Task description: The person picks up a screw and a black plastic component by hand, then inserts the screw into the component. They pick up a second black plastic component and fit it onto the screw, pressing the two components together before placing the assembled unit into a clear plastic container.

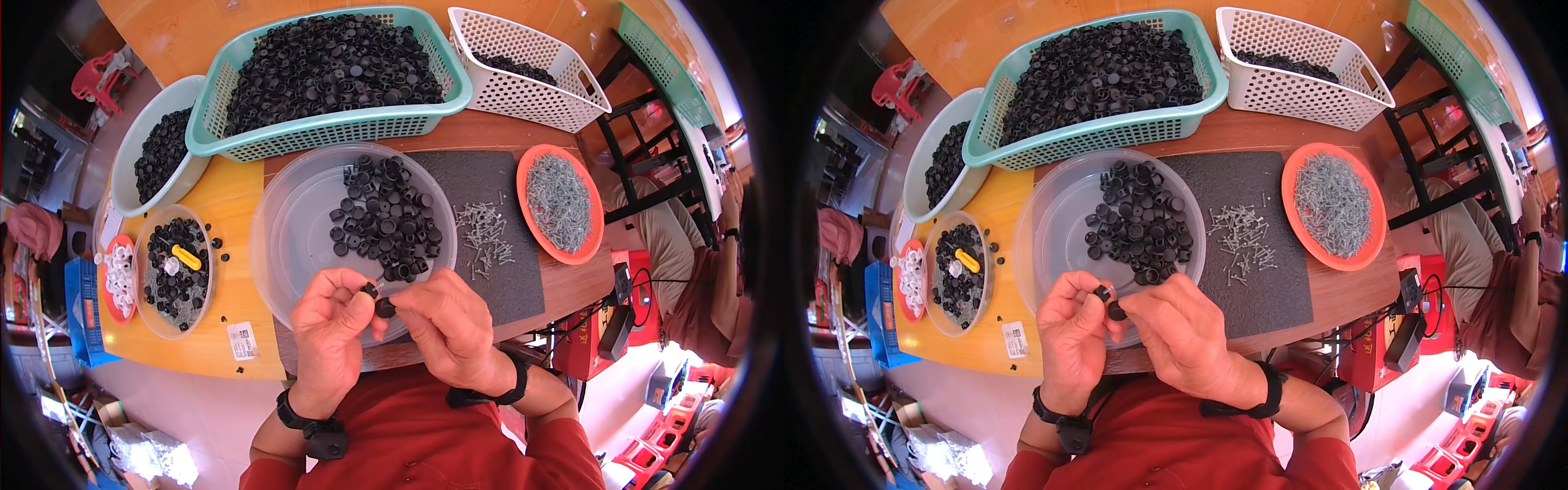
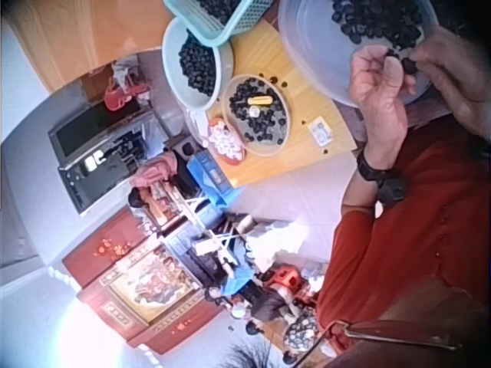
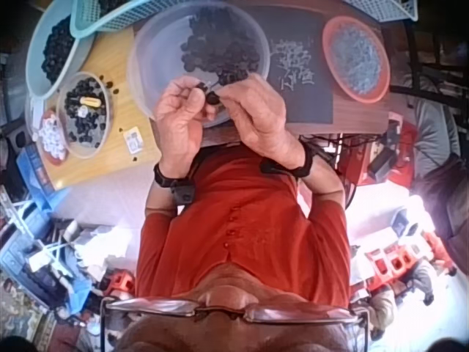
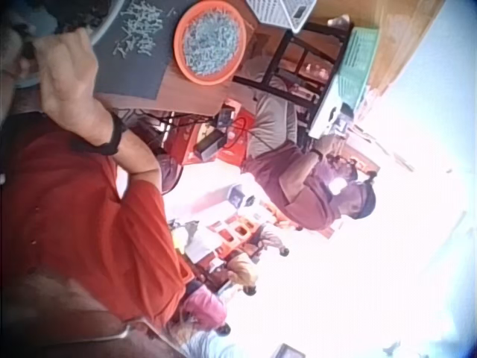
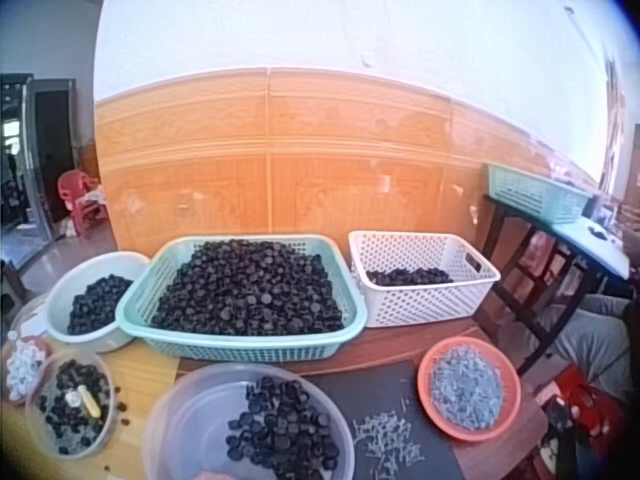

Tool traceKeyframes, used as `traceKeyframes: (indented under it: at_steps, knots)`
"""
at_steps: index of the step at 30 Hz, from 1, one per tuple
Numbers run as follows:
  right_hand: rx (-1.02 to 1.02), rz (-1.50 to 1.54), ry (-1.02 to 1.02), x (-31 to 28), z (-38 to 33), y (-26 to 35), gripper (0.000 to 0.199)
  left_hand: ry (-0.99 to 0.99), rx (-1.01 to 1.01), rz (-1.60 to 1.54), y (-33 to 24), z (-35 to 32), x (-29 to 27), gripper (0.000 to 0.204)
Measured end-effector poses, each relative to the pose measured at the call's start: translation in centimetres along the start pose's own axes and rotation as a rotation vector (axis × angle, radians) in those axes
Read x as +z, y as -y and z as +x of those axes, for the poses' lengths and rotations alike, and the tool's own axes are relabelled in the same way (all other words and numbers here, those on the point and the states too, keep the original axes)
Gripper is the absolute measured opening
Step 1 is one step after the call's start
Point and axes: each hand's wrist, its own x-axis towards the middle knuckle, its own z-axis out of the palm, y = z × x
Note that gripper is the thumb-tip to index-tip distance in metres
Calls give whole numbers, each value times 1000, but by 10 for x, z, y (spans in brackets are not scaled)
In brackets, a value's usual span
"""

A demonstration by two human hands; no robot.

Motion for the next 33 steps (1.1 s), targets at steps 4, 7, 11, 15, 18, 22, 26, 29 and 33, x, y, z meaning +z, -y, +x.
traceKeyframes:
  at_steps: [4, 7, 11, 15, 18, 22, 26, 29, 33]
  knots:
    - [-33, -60, -6, 2, -4, -2, 26, 14, -41, -8, 0, -2, 2, 18]
    - [-59, -68, -11, 2, -4, 0, 28, 6, -34, -2, 0, -2, 1, 17]
    - [95, 34, 53, -3, 2, 9, 29, 13, -7, -7, -1, -2, 3, 17]
    - [175, 104, -6, 0, 1, 6, 29, -8, 17, 16, 5, -2, 0, 19]
    - [210, 105, -15, 0, 0, 7, 29, 13, 25, 11, 7, -2, -2, 21]
    - [193, 77, -45, 3, 0, 8, 31, 38, 43, -5, 5, -3, 0, 24]
    - [171, 49, -44, 3, -1, 10, 32, 14, 32, -8, 5, -3, -1, 24]
    - [185, 80, -50, 3, -4, 11, 31, 29, 32, -25, 4, -3, -2, 23]
    - [371, 300, -39, -3, -13, 6, 30, 53, 32, -2, 1, -5, -4, 22]
